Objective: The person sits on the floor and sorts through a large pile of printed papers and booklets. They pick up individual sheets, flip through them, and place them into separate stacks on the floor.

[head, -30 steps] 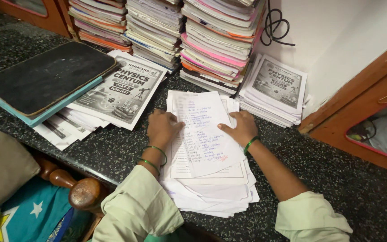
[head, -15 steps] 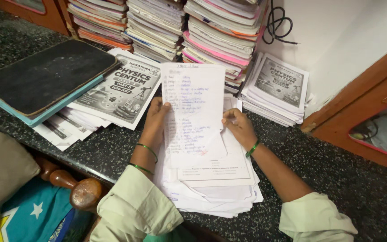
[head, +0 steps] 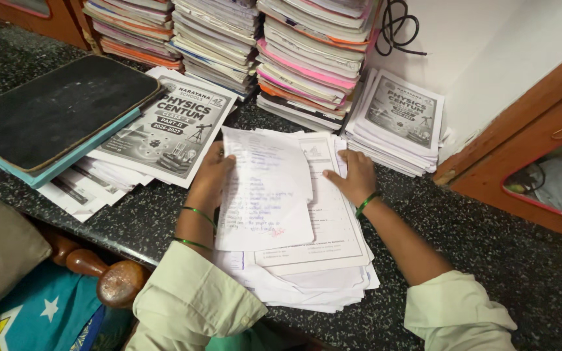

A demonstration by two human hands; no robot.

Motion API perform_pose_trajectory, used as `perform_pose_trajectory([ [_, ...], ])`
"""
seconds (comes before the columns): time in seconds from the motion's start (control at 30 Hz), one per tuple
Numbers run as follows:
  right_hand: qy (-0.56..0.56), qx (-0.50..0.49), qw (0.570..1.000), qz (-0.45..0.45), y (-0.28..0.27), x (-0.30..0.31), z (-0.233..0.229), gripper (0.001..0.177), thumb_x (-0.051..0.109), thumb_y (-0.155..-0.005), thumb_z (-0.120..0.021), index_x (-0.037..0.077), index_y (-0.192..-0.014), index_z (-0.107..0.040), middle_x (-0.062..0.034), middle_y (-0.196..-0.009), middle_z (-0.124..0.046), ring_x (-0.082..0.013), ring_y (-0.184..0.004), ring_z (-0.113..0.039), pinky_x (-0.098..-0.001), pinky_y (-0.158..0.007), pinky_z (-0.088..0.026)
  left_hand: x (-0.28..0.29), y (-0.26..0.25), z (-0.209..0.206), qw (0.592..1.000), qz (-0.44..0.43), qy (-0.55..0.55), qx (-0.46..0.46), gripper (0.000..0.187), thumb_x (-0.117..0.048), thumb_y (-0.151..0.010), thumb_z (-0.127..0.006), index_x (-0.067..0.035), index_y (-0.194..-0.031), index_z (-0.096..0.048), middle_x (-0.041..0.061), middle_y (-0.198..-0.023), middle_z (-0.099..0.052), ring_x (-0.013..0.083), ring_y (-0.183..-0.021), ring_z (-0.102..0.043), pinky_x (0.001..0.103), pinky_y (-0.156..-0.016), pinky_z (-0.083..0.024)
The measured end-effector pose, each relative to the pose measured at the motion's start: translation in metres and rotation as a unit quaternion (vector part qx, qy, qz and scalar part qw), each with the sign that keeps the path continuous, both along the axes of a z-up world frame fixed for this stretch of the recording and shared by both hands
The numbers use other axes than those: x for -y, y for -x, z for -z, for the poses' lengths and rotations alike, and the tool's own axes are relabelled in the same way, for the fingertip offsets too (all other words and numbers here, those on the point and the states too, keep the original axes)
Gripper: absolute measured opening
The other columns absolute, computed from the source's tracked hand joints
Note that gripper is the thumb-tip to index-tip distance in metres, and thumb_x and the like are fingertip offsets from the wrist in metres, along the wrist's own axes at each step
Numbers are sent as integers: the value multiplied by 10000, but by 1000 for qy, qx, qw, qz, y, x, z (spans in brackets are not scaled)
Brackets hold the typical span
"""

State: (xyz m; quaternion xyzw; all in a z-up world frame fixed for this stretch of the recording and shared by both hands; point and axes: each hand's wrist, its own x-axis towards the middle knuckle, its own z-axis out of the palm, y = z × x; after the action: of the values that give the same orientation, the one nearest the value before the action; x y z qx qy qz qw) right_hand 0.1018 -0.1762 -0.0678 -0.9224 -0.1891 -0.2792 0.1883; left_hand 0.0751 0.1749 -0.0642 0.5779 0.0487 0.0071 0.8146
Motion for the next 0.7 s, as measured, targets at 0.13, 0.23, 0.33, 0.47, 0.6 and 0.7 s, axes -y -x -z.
perform_pose_trajectory([
  [0.13, -70, -82, 993, -56, 3, -8, 1, 337, 406, -1063, -606, 122, -1051, -787, -110, -1079, -754, -298, -998, -695, -450, -921, -527, 16, 13, -18, 993, 81, 57, 70, 420, -20, -970, -520, -28, -1383, -442, 143, -1090, -707, 191, -943, -699, 333, -845, -579],
  [0.23, -149, -280, 945, -77, 12, -24, -3, 357, 383, -1086, -533, 126, -1109, -779, -83, -1103, -763, -238, -1033, -735, -375, -934, -560, 23, 19, -28, 985, 110, 112, 78, 477, -17, -968, -526, -47, -1427, -400, 139, -1078, -712, 184, -948, -697, 333, -839, -578],
  [0.33, -264, -410, 869, -84, 27, -34, -15, 330, 267, -981, -636, 79, -1252, -620, -115, -1109, -754, -225, -1024, -733, -345, -910, -592, 26, 21, -31, 982, 122, 114, 88, 501, -34, -961, -539, -65, -1439, -394, 126, -1109, -720, 157, -986, -697, 299, -863, -572],
  [0.47, -485, -360, 770, -206, 28, -36, -41, 527, 35, -886, -710, 18, -1352, -464, -164, -1250, -676, -217, -1139, -678, -368, -981, -581, 32, 23, -25, 989, 117, -7, 89, 404, -106, -1008, -625, -42, -1397, -534, 130, -1038, -684, 148, -926, -654, 273, -815, -524],
  [0.6, -583, -324, 722, -183, 9, -2, -73, 498, -68, -891, -559, 63, -1366, -485, -140, -1285, -655, -228, -1152, -667, -386, -986, -589, 31, 22, -24, 925, -81, -359, 90, 339, -235, -924, -698, -67, -1217, -664, 88, -1030, -717, 232, -918, -690, 368, -798, -546],
  [0.7, -606, -345, 697, -170, -2, 28, -79, 471, -80, -935, -472, 52, -1384, -524, -150, -1285, -672, -232, -1143, -673, -396, -978, -584, 28, 27, -26, 819, -166, -528, 149, 435, -297, -809, -809, -51, -1150, -696, 142, -1077, -674, 332, -999, -643, 451, -849, -528],
])
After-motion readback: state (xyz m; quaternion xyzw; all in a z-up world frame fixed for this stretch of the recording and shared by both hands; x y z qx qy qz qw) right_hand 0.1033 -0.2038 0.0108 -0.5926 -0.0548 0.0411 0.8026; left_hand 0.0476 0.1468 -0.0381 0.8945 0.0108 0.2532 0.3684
